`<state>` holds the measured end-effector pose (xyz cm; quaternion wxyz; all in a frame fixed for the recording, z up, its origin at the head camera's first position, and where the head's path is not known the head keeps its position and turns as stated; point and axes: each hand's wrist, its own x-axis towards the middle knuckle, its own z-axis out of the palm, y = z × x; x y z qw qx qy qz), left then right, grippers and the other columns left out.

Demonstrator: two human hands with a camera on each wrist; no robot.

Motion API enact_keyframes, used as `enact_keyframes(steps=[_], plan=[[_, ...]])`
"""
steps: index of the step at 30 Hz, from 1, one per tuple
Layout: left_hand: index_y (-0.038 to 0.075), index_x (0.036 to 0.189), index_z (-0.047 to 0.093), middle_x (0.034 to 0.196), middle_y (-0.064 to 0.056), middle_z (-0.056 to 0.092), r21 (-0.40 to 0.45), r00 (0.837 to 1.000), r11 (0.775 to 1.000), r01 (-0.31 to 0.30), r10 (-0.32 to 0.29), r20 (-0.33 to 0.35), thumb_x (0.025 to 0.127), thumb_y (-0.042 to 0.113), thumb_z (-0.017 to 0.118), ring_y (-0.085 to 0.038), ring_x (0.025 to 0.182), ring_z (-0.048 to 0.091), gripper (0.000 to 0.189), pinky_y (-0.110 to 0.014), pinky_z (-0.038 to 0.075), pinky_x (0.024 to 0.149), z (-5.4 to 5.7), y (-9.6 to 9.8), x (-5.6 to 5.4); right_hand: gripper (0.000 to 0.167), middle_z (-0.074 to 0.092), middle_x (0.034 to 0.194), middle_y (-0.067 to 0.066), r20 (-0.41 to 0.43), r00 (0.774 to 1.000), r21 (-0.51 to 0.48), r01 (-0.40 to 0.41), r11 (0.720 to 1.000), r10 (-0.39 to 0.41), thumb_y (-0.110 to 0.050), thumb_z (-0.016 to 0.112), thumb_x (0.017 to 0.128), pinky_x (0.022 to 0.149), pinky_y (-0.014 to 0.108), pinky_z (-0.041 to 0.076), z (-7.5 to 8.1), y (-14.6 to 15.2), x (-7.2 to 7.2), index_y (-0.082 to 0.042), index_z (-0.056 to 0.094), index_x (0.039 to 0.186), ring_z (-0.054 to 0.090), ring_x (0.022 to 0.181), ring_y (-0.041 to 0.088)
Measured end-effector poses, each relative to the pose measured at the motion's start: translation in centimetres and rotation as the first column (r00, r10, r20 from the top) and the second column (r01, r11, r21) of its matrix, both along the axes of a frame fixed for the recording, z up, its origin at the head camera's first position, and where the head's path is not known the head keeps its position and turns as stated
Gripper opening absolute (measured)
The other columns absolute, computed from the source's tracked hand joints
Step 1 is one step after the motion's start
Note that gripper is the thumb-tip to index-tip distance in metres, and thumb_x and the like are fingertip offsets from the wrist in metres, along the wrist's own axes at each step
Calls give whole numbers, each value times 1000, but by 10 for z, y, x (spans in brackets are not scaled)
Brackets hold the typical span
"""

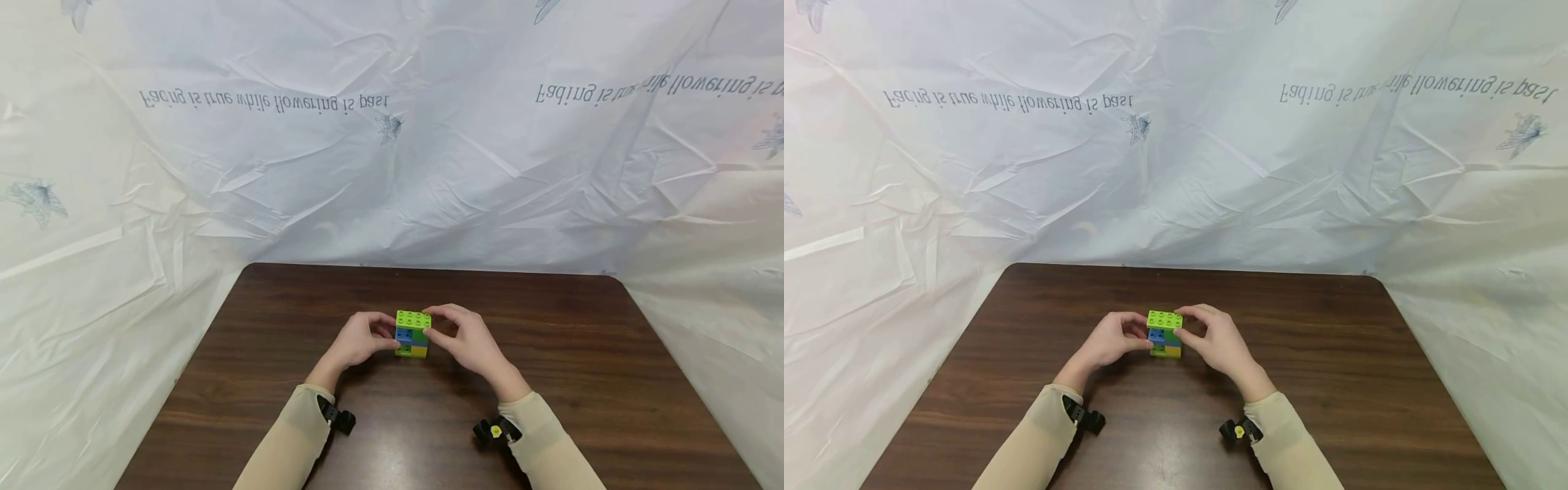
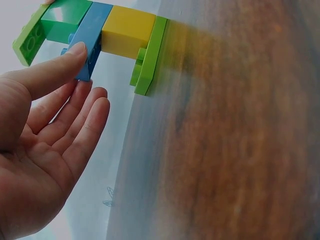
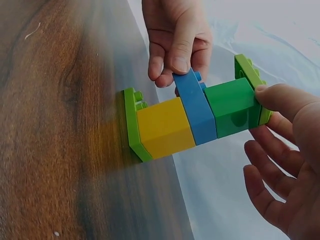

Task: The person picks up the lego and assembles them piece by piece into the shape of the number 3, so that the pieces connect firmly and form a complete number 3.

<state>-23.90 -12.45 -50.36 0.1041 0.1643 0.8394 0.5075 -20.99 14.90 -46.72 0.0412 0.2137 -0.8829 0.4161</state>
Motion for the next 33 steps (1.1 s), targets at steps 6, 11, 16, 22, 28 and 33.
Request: enact_keyframes(steps=[6, 11, 16, 22, 28, 33], plan=[[14, 122, 77, 103, 2, 74, 7, 1000, 1000, 1, -1, 8, 91, 21, 89, -16, 92, 71, 33, -39, 59, 84, 0, 1, 0, 38, 71, 132, -2, -14, 1000, 10, 6, 1000, -6, -37, 79, 101, 88, 47, 58, -1, 0, 0, -20, 74, 135, 69, 113, 22], [12, 123, 77, 103, 1, 74, 11, 1000, 1000, 4, -4, 6, 92, 21, 89, -17, 92, 71, 34, -39, 59, 83, 0, 1, 0, 38, 71, 132, -3, -24, 1000, 37, 13, 999, -12, -38, 79, 100, 85, 44, 56, 0, 0, 0, -22, 75, 134, 68, 113, 21], [13, 123, 77, 103, 2, 74, 7, 1000, 1000, 0, 0, 8, 92, 20, 88, -17, 92, 71, 33, -40, 59, 84, 0, 3, 2, 38, 71, 130, -4, -21, 999, 72, 30, 997, -29, -39, 80, 99, 81, 41, 55, 2, 1, 1, -24, 75, 134, 68, 113, 22], [14, 124, 77, 104, 3, 74, 11, 1000, 1000, 9, -9, 8, 94, 21, 87, -16, 93, 71, 33, -40, 59, 84, -2, 5, 3, 38, 72, 127, -4, -17, 999, 121, 40, 992, -38, -37, 82, 98, 87, 46, 58, 8, 3, 3, -24, 76, 132, 69, 115, 25], [15, 124, 76, 103, 3, 74, 10, 1000, 1000, -1, 1, 13, 93, 22, 87, -17, 92, 70, 33, -41, 59, 84, -2, 3, 2, 37, 75, 122, -3, -81, 997, 251, 36, 967, -16, -33, 84, 96, 82, 43, 58, 21, -2, 2, -21, 77, 130, 70, 106, 20], [14, 123, 76, 103, 2, 73, 1, 1000, 1000, -2, 2, 18, 94, 21, 87, -17, 93, 70, 32, -41, 59, 85, 0, 2, 2, 37, 77, 118, 4, -130, 991, 359, 35, 933, 14, -31, 86, 94, 80, 44, 59, 34, -10, 2, -16, 79, 128, 72, 101, 25]])
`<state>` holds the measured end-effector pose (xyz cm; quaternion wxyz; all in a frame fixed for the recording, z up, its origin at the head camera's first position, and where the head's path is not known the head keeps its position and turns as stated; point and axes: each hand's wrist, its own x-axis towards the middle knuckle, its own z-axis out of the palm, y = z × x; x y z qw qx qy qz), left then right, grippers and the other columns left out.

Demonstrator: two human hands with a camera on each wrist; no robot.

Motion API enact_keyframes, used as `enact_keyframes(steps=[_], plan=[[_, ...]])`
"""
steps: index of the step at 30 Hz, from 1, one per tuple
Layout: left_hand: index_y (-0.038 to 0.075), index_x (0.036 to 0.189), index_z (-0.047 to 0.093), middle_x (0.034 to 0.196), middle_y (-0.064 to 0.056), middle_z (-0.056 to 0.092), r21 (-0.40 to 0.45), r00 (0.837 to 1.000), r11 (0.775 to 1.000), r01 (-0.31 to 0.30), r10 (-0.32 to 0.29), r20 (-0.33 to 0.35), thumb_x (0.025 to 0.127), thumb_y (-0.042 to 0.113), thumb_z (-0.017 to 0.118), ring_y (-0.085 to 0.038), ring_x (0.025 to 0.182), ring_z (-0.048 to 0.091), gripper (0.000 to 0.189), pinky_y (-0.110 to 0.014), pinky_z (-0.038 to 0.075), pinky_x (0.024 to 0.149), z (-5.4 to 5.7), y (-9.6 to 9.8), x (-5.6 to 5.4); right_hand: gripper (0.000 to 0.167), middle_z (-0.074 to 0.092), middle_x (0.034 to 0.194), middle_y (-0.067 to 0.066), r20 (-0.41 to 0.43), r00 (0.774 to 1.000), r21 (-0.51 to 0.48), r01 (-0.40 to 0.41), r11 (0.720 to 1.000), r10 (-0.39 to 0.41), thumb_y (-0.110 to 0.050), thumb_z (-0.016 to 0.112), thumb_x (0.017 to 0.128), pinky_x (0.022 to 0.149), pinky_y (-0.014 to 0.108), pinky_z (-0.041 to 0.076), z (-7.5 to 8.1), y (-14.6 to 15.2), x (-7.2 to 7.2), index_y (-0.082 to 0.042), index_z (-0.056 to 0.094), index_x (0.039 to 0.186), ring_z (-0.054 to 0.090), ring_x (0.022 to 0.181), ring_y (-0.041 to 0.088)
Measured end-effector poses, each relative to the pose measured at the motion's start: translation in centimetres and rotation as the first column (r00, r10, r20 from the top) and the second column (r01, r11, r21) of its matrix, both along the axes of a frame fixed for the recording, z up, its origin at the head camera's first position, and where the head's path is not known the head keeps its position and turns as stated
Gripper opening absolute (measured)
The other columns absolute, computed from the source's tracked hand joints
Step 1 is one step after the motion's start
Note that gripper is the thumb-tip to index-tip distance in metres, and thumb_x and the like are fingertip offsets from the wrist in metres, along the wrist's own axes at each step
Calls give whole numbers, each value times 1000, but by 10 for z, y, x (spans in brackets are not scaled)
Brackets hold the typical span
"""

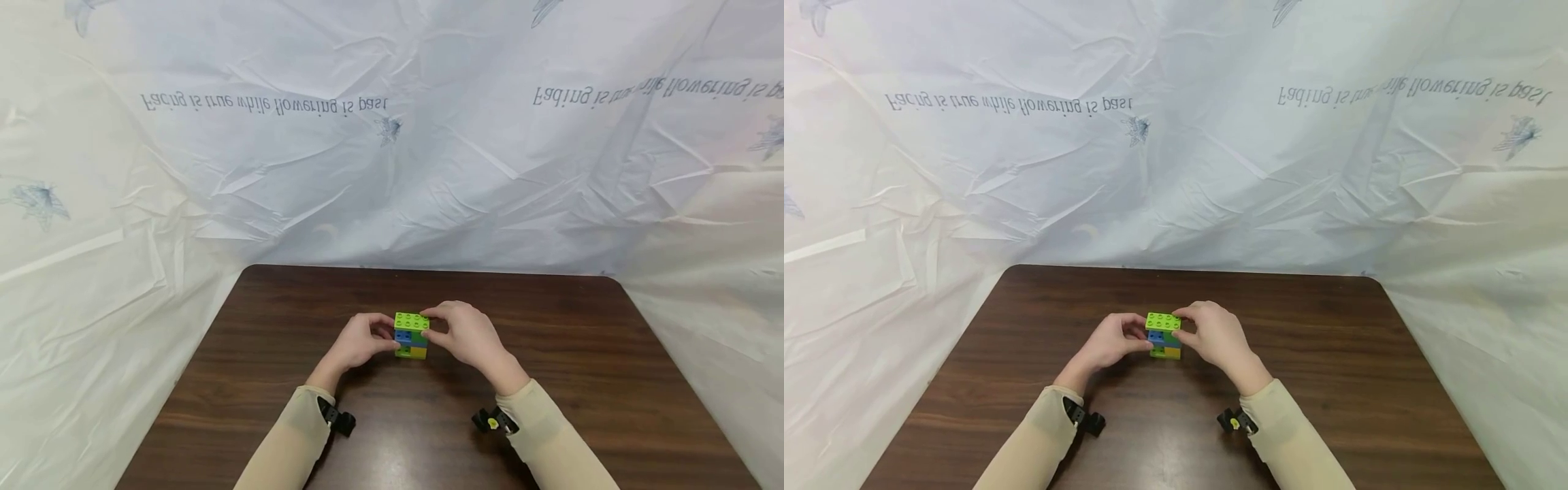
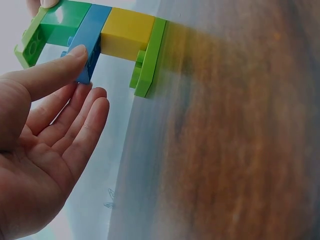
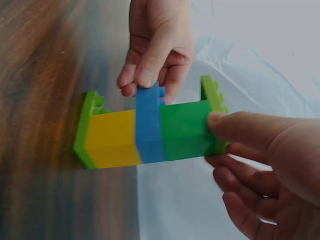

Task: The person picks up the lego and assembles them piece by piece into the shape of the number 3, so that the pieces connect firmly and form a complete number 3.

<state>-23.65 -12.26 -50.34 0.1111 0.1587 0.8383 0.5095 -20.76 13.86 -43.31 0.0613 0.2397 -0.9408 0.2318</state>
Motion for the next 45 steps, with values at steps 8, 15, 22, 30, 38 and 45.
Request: enact_keyframes(steps=[8, 15, 22, 30, 38, 45], plan=[[14, 122, 76, 102, 3, 73, -7, 1000, 1000, -9, 9, -2, 94, 22, 87, -17, 92, 70, 31, -41, 59, 85, -2, -1, 1, 38, 77, 121, 5, 69, 997, -43, 21, 999, -18, -32, 85, 95, 83, 46, 59, -1, -1, -1, -18, 80, 129, 73, 105, 26], [14, 123, 77, 102, 3, 73, -6, 1000, 1000, -12, 12, 4, 94, 23, 87, -17, 92, 70, 32, -41, 59, 84, -3, -2, 3, 39, 75, 125, -2, 151, 988, -179, 69, 981, -42, -30, 86, 95, 79, 39, 57, -15, 3, 2, -23, 78, 132, 69, 104, 17], [14, 124, 76, 103, 2, 74, 1, 1000, 1000, 8, -8, 1, 94, 23, 87, -16, 92, 70, 33, -40, 59, 82, -4, -1, 4, 40, 75, 125, -3, 177, 983, -248, 100, 964, -56, -33, 86, 94, 86, 42, 59, -23, 6, 5, -24, 78, 133, 69, 108, 17], [15, 124, 77, 103, 5, 74, -9, 1000, 1000, 11, -11, -12, 94, 24, 87, -15, 93, 70, 33, -40, 59, 83, -2, -1, 2, 39, 74, 127, -1, 155, 987, -292, 83, 953, -38, -34, 84, 95, 90, 46, 59, -26, 9, 5, -23, 78, 133, 70, 110, 20], [14, 123, 77, 104, 4, 74, -9, 1000, 1000, 7, -7, -20, 93, 24, 88, -16, 92, 70, 33, -40, 59, 83, 0, -2, 1, 46, 74, 123, -1, 232, 971, -406, 47, 913, 53, -27, 87, 94, 89, 43, 60, -39, 14, -7, -19, 72, 136, 71, 108, 19], [15, 124, 76, 104, 3, 74, 1, 1000, 1000, 10, -10, -14, 94, 23, 87, -16, 93, 70, 33, -41, 59, 85, -1, -1, 2, 43, 72, 114, -1, 353, 930, -380, 44, 924, 101, -26, 87, 93, 88, 38, 59, -55, 16, -12, -11, 68, 129, 69, 103, 17]])
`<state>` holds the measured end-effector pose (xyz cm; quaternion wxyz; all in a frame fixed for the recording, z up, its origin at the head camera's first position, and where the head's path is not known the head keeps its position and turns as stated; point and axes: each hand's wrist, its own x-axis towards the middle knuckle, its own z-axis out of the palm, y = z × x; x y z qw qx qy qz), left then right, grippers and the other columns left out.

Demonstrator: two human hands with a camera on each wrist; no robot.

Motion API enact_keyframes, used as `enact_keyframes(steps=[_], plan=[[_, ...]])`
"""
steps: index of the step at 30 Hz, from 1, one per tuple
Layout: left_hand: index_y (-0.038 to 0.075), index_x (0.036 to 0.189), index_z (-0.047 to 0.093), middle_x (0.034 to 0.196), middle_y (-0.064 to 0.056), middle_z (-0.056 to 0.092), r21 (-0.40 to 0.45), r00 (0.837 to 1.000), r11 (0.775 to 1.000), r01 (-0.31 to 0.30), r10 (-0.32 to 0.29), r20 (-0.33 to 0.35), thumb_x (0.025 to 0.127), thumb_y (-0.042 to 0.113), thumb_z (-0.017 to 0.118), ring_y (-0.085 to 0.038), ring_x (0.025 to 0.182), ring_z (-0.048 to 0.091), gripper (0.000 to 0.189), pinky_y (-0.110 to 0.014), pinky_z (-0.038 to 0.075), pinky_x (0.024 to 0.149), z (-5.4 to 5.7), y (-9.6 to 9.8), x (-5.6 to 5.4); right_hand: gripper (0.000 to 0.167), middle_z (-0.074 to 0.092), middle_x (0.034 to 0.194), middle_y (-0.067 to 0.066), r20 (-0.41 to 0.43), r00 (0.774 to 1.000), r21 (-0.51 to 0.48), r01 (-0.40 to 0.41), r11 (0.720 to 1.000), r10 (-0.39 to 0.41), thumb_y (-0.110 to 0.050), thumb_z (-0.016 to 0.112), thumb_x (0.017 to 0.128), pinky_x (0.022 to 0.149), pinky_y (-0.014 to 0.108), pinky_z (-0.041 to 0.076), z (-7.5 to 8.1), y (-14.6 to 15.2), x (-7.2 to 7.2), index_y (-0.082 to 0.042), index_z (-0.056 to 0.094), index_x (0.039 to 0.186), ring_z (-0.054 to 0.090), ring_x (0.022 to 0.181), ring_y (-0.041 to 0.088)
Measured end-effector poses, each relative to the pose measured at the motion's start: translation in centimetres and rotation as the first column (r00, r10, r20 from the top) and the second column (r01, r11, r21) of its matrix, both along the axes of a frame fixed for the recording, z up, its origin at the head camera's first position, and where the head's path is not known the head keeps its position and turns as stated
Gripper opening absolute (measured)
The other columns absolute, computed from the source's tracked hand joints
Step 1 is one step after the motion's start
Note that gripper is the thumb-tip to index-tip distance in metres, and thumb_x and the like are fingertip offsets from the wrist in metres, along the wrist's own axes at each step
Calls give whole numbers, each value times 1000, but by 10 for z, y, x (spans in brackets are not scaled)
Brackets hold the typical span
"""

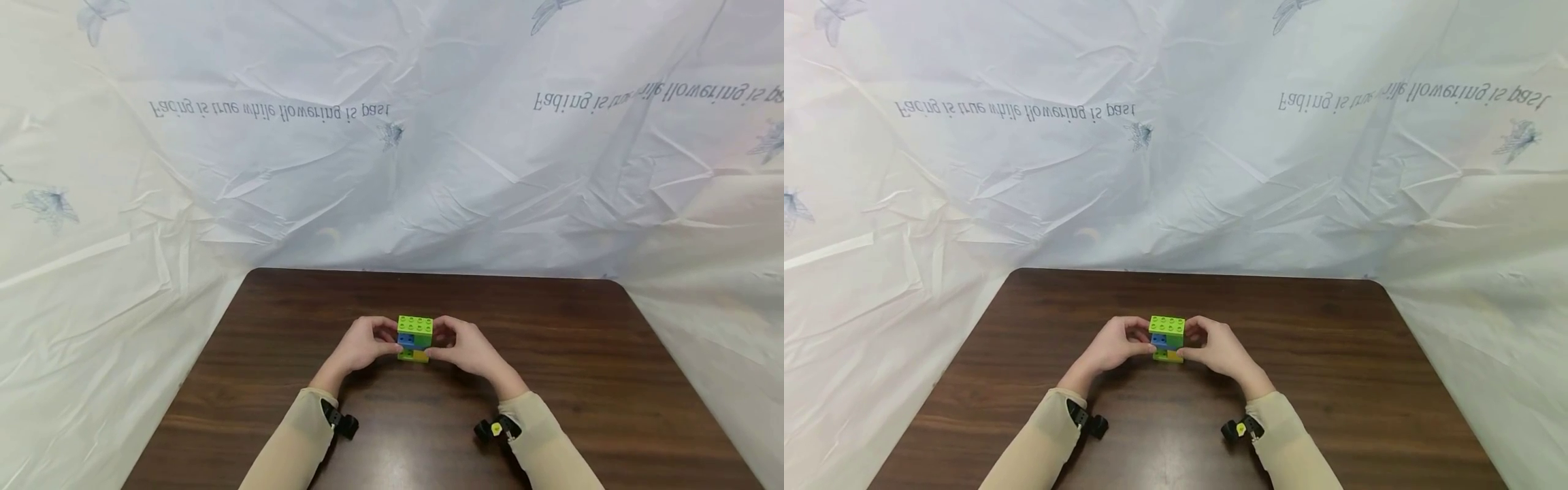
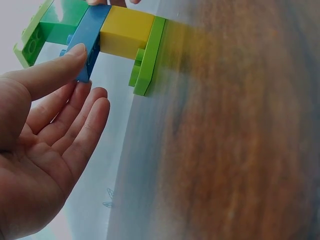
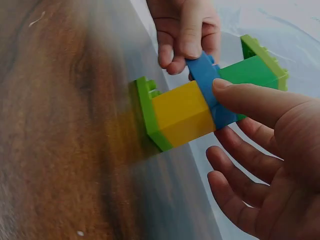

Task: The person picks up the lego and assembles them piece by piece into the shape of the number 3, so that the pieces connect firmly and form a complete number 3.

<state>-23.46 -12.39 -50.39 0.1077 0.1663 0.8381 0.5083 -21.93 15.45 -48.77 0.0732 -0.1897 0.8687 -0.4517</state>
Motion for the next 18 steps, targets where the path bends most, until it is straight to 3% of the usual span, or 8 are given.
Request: enact_keyframes(steps=[18], plan=[[13, 122, 77, 104, 3, 74, -1, 1000, 1000, -5, 5, -9, 93, 22, 88, -16, 92, 70, 33, -40, 59, 84, 0, 0, 0, 35, 72, 108, -4, 25, 1000, 32, -2, 999, 1, -30, 88, 93, 91, 43, 57, -9, 5, -4, -14, 71, 120, 69, 101, 15]])
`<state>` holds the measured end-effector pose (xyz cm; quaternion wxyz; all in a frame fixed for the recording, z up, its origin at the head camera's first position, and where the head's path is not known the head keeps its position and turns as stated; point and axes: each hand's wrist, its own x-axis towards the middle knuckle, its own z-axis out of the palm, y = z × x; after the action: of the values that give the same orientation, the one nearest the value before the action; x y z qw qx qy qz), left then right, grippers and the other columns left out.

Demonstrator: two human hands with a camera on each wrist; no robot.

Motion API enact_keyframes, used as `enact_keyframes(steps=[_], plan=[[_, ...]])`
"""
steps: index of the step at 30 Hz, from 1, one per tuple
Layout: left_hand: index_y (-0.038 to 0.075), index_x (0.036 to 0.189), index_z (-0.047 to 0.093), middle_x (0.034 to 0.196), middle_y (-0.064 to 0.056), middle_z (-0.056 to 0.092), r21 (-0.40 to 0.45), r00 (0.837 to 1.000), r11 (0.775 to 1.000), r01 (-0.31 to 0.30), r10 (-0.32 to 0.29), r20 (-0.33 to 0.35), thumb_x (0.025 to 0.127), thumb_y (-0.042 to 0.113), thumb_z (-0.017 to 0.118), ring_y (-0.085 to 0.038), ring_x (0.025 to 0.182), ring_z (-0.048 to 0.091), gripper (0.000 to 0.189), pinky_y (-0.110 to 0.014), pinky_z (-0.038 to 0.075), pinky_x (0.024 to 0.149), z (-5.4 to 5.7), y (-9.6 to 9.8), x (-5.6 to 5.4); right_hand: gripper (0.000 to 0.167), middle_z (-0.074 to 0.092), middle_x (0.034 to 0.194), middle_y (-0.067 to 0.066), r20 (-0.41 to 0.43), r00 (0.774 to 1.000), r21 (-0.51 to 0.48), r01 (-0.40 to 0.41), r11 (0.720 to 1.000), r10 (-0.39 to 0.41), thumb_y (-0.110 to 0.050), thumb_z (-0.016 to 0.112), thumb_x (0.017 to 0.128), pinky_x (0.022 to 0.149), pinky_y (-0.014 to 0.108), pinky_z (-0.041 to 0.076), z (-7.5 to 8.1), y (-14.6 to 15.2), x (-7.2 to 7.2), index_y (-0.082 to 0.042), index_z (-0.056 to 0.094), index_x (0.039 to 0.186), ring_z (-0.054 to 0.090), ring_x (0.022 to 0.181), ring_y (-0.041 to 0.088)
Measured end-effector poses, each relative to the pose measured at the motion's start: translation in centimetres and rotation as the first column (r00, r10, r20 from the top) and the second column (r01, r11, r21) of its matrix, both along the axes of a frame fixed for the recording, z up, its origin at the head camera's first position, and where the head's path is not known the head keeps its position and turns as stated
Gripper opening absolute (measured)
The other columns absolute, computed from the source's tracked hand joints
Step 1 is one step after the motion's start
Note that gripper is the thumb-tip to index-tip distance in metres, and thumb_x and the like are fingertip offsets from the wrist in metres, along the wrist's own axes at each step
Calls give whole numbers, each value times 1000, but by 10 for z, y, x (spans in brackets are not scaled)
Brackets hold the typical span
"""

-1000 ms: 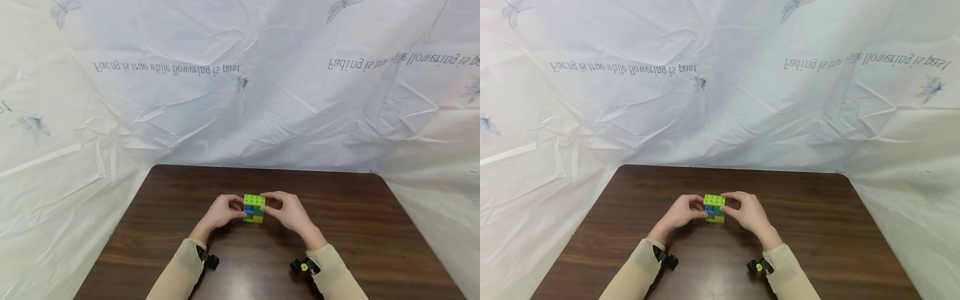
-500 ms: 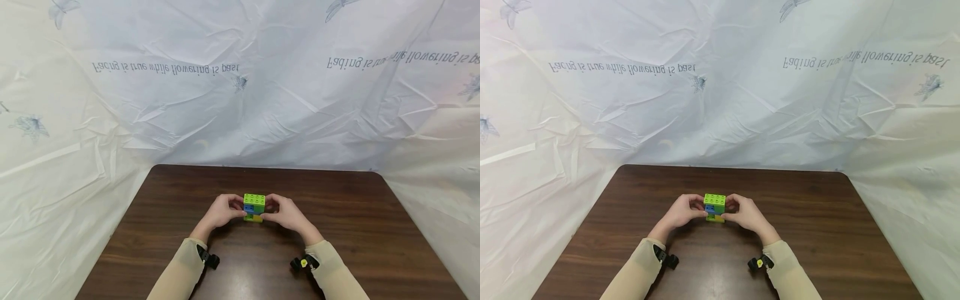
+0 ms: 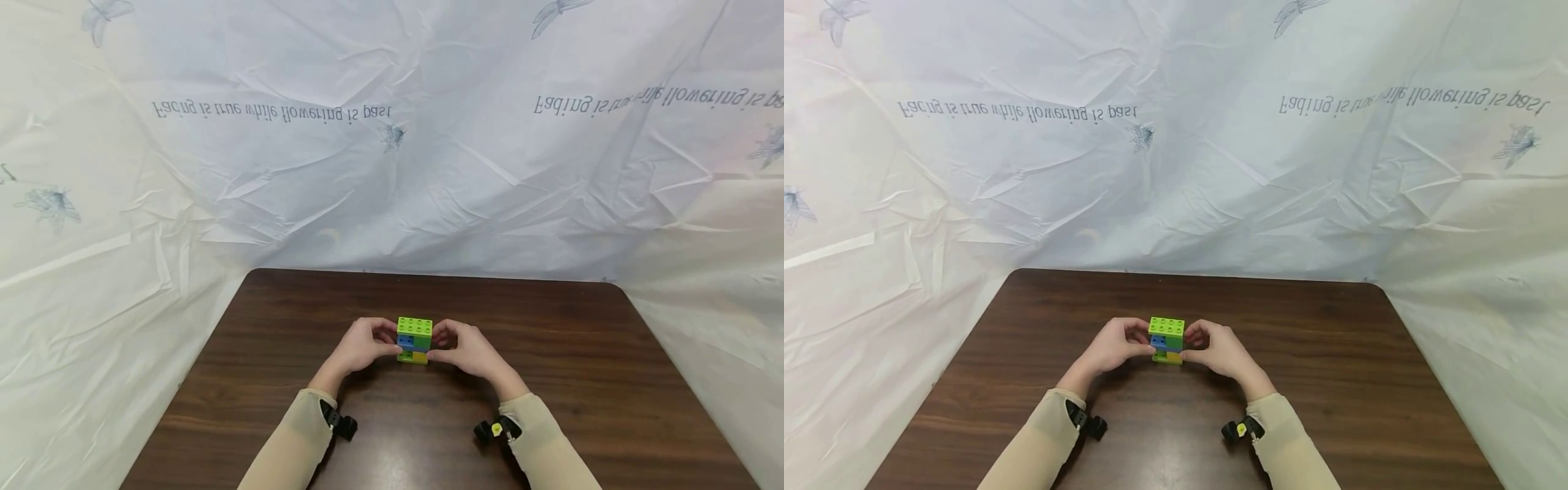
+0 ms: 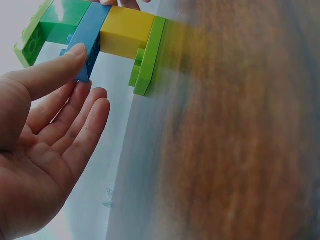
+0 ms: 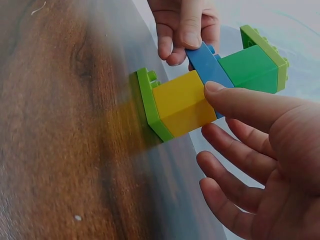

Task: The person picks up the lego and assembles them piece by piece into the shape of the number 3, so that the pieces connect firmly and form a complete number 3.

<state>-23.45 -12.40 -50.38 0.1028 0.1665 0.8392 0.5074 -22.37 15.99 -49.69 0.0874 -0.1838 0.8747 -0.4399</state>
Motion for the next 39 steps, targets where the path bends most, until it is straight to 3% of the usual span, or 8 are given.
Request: enact_keyframes(steps=[17, 25, 39], plan=[[16, 122, 78, 113, 4, 76, 47, 999, 998, -51, 51, -8, 90, 30, 90, -16, 93, 71, 37, -38, 60, 80, -1, 5, -2, 37, 73, 110, -3, 21, 1000, -5, 18, 1000, -17, -34, 84, 96, 92, 46, 57, 5, 3, -1, -13, 71, 123, 69, 102, 15], [18, 110, 79, 99, 4, 75, 31, 994, 994, -105, 105, 3, 89, 33, 91, -18, 86, 70, 29, -38, 59, 74, -4, 8, 1, 40, 74, 110, -1, 40, 999, -11, 32, 999, -31, -37, 83, 97, 92, 45, 58, 3, 3, 2, -10, 71, 124, 69, 101, 15], [19, 105, 80, 96, 4, 74, 46, 995, 994, -95, 95, 2, 90, 34, 90, -19, 84, 70, 24, -38, 58, 74, -5, 9, 2, 39, 75, 110, 0, 44, 999, -10, 26, 1000, -26, -36, 81, 99, 90, 44, 58, 5, 4, 3, -9, 71, 125, 70, 101, 16]])
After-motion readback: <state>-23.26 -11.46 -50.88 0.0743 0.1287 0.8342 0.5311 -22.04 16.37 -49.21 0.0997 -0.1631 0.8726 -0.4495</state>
